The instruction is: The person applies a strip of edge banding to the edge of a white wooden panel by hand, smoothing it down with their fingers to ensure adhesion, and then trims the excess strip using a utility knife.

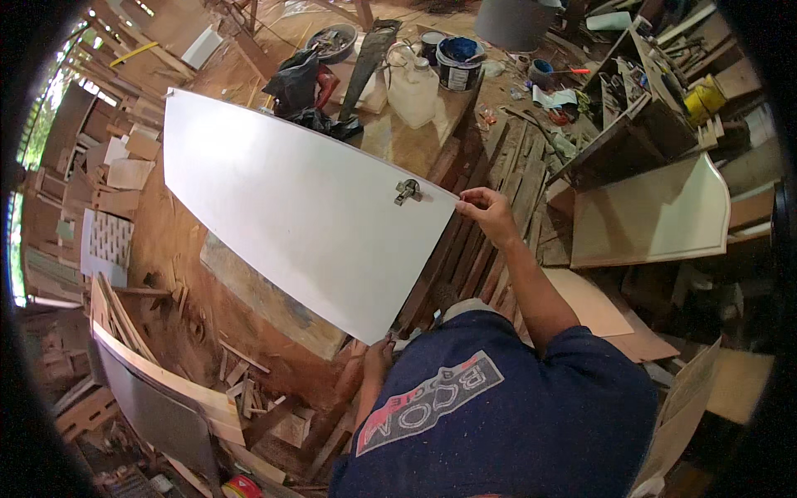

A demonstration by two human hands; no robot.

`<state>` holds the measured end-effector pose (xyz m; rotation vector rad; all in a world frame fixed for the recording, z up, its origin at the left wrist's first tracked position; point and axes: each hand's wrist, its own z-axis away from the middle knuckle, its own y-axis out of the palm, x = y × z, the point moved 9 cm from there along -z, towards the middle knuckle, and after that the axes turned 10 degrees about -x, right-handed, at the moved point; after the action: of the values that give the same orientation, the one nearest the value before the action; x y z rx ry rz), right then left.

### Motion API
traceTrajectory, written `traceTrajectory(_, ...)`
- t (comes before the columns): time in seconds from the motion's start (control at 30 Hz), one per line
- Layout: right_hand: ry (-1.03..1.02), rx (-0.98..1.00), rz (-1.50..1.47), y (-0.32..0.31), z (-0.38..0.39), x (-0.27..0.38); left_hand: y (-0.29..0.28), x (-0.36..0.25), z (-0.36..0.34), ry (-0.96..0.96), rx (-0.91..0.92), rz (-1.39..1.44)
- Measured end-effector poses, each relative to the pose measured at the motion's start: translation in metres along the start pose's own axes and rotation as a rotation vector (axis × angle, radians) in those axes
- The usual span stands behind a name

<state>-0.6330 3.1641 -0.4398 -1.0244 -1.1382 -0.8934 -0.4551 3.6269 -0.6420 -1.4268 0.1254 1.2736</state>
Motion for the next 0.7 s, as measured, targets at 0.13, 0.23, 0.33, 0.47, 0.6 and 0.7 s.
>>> traceTrajectory(0.13,-0.064,-0.007,0.072,0.005,0.001,0.014,-0.011,-0.024,0.002,0.058,-0.073,-0.084)
traceTrajectory(0.23,-0.039,-0.020,0.074,0.008,0.006,0.014,-0.006,-0.021,0.004,-0.062,-0.068,-0.083)
traceTrajectory(0.33,-0.112,-0.054,0.049,0.009,0.008,0.018,0.014,0.004,0.011,-0.208,0.001,-0.134)
traceTrajectory(0.47,-0.134,-0.069,-0.053,0.013,0.009,0.013,0.046,0.050,0.018,-0.157,0.034,-0.144)
traceTrajectory(0.6,-0.165,-0.100,-0.008,0.013,0.012,0.010,0.057,0.088,0.018,-0.010,-0.162,-0.083)
traceTrajectory(0.7,-0.152,-0.113,-0.005,0.012,0.012,0.009,0.058,0.090,0.020,0.057,-0.178,-0.129)
